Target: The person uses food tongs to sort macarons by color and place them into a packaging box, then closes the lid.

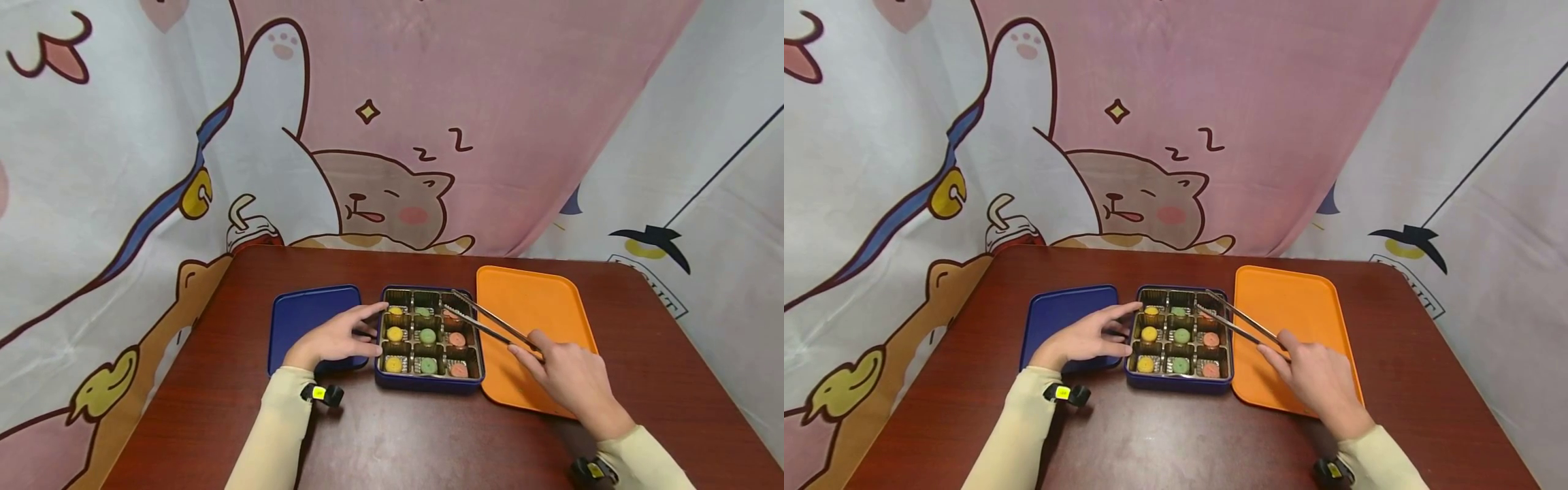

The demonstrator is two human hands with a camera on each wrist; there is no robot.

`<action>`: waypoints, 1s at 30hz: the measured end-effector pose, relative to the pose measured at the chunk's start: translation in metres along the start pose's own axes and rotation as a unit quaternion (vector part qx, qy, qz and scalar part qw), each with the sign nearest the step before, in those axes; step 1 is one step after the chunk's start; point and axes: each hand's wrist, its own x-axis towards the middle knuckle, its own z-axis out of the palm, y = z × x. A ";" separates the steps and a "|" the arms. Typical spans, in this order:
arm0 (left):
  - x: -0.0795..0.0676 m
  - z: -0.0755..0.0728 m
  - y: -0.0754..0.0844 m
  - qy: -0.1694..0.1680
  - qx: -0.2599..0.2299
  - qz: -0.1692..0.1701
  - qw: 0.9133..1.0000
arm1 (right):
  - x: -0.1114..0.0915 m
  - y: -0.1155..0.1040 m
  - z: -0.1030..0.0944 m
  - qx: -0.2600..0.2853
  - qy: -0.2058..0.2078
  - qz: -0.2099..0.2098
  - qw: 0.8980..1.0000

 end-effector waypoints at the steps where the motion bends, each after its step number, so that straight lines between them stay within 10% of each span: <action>1: 0.000 0.000 0.000 0.001 0.001 0.000 1.000 | 0.000 0.000 -0.001 -0.001 -0.001 0.002 1.000; 30: -0.001 0.000 0.002 0.002 -0.006 -0.010 1.000 | -0.034 0.067 -0.024 0.038 -0.107 0.185 0.976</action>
